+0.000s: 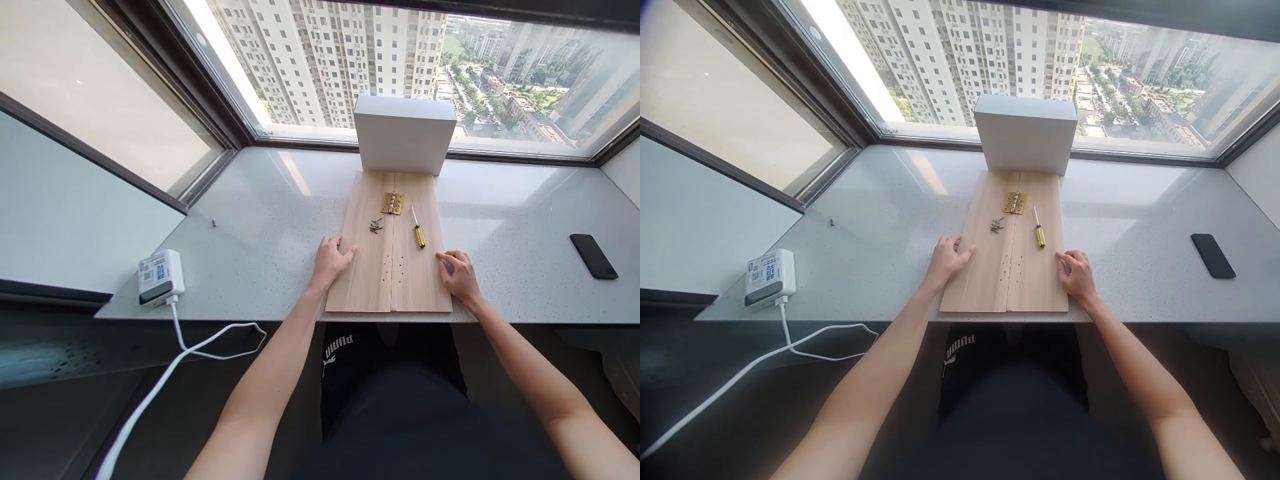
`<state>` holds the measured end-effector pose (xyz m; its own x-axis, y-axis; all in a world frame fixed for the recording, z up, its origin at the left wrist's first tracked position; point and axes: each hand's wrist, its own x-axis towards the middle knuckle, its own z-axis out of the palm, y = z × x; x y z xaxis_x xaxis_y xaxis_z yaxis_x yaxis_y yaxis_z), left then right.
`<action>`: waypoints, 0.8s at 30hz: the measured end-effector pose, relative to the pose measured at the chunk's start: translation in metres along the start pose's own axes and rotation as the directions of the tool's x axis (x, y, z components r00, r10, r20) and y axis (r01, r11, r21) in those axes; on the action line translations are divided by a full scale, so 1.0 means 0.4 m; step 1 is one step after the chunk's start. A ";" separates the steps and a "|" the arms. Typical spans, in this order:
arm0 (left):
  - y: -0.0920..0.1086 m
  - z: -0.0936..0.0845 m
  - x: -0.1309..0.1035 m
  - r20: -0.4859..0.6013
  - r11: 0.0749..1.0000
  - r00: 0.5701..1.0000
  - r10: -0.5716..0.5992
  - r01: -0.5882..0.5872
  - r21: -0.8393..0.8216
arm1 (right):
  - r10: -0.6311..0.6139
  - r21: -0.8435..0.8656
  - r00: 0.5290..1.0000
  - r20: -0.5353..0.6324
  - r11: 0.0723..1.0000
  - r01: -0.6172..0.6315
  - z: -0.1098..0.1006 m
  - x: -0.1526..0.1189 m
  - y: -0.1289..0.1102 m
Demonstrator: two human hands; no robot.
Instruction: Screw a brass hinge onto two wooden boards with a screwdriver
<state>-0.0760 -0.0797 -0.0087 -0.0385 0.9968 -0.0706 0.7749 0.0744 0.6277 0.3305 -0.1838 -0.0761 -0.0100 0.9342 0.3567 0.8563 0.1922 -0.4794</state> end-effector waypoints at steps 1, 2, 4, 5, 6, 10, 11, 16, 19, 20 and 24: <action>0.001 0.002 0.002 -0.002 1.000 1.000 0.003 -0.003 0.000 | 0.000 -0.002 1.000 -0.001 1.000 0.000 -0.001 -0.002 0.002; 0.002 0.004 0.005 -0.005 1.000 1.000 0.006 -0.006 0.003 | 0.001 -0.004 1.000 -0.002 1.000 -0.001 -0.002 -0.003 0.004; 0.003 0.009 0.008 -0.003 1.000 1.000 0.015 -0.015 0.008 | 0.001 -0.009 1.000 -0.003 1.000 -0.001 -0.005 -0.006 0.009; 0.004 0.010 0.010 0.000 1.000 1.000 0.020 -0.020 0.008 | 0.001 -0.011 1.000 -0.004 1.000 -0.001 -0.006 -0.006 0.012; 0.004 0.012 0.010 0.006 1.000 1.000 0.025 -0.025 0.007 | 0.001 -0.012 1.000 -0.005 1.000 -0.001 -0.008 -0.007 0.015; 0.007 0.021 0.010 0.027 0.999 0.999 0.036 -0.036 0.001 | 0.002 -0.018 1.000 -0.008 1.000 -0.003 -0.013 -0.007 0.030; 0.009 0.024 0.010 0.028 0.999 0.999 0.035 -0.035 -0.001 | 0.004 -0.019 1.000 -0.009 1.000 -0.004 -0.015 -0.008 0.034; 0.012 0.042 0.014 -0.002 0.998 0.998 0.063 -0.063 0.012 | -0.001 -0.025 1.000 -0.027 1.000 0.000 -0.018 -0.008 0.048; 0.006 0.050 0.021 -0.012 0.997 0.997 0.074 -0.074 0.011 | -0.017 -0.028 0.999 -0.037 0.999 0.016 -0.015 -0.008 0.053; 0.004 0.052 0.023 -0.010 0.997 0.997 0.076 -0.076 0.011 | -0.023 -0.030 0.999 -0.037 0.999 0.022 -0.013 -0.009 0.055; -0.004 0.057 0.028 -0.011 0.997 0.997 0.073 -0.073 0.004 | -0.036 -0.037 0.999 -0.028 0.999 0.034 -0.008 -0.009 0.063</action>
<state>-0.0632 -0.0693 -0.0284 0.0114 0.9998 -0.0156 0.7782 0.0009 0.6280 0.3535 -0.1833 -0.0868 -0.0258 0.9179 0.3960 0.8741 0.2130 -0.4366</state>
